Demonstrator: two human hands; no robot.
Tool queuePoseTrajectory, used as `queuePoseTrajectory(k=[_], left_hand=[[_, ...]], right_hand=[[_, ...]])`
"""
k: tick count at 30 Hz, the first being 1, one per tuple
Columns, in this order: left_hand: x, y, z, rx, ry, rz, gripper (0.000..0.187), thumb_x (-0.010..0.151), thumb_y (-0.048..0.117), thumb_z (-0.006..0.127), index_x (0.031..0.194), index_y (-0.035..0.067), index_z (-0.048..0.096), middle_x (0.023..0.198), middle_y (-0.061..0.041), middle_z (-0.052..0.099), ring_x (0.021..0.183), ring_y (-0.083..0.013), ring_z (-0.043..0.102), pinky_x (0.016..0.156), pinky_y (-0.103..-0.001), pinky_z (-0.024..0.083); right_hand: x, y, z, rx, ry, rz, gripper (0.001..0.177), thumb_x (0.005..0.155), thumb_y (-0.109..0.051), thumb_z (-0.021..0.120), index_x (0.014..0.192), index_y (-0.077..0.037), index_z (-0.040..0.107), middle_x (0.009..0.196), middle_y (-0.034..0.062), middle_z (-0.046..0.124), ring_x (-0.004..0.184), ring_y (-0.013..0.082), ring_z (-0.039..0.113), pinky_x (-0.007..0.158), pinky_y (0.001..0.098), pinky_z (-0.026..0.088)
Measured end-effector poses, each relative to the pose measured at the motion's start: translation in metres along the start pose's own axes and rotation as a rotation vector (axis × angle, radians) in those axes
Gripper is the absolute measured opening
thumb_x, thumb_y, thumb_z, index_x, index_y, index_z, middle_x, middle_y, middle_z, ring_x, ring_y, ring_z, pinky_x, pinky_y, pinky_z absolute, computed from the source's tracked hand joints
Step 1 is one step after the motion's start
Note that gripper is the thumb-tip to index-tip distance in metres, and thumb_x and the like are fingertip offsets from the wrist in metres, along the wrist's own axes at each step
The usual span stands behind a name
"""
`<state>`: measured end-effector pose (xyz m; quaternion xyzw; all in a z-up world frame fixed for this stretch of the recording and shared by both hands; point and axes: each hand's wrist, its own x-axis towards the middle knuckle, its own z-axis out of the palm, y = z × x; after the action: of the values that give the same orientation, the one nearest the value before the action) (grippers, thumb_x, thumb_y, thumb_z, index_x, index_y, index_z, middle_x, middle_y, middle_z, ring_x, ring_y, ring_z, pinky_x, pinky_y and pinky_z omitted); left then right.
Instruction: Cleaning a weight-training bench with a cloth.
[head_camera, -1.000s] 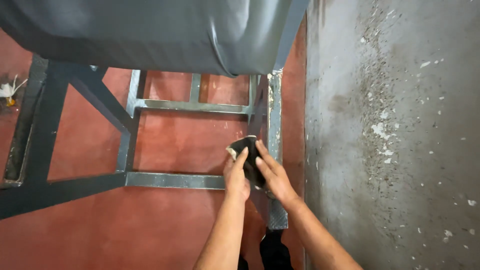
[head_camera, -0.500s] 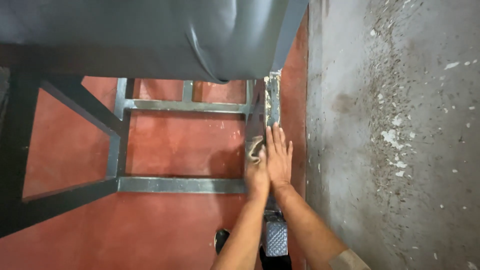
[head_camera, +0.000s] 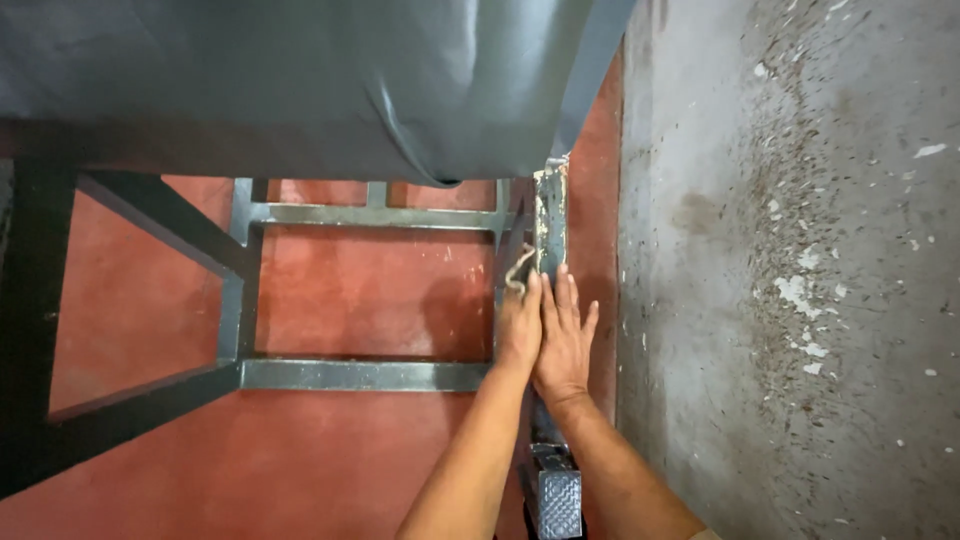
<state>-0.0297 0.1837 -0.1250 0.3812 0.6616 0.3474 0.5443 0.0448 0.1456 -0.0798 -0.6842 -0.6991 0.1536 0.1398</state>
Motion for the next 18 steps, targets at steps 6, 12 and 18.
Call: queuePoseTrajectory(k=[6,12,18], left_hand=[[-0.066,-0.013,-0.011,-0.427,0.028,0.230,0.052,0.107,0.032,0.050,0.147,-0.002,0.049,0.150,-0.018,0.054,0.137,-0.0326,0.051,0.111,-0.038,0.038],[0.099,0.013,0.027,-0.032,0.226,0.063,0.054,0.104,0.042,0.053,0.136,-0.002,0.058,0.130,-0.024,0.066,0.123,-0.0386,0.062,0.102,-0.041,0.048],[0.030,0.011,0.006,-0.161,0.084,0.411,0.060,0.107,0.047,0.044,0.140,-0.002,0.054,0.143,-0.025,0.060,0.131,-0.0397,0.057,0.108,-0.044,0.042]], right_hand=[[0.000,0.011,0.013,0.046,0.041,0.011,0.067,0.097,-0.022,0.050,0.161,-0.015,0.031,0.172,0.0103,0.017,0.157,0.0278,0.020,0.123,0.0610,0.009],[0.000,0.003,0.004,0.073,0.051,0.012,0.067,0.095,-0.013,0.050,0.160,-0.011,0.033,0.171,0.0120,0.019,0.157,0.0299,0.022,0.124,0.0601,0.010],[0.006,0.004,0.002,0.124,0.076,0.004,0.068,0.094,-0.014,0.051,0.159,-0.011,0.034,0.171,0.0122,0.021,0.158,0.0308,0.022,0.125,0.0576,0.011]])
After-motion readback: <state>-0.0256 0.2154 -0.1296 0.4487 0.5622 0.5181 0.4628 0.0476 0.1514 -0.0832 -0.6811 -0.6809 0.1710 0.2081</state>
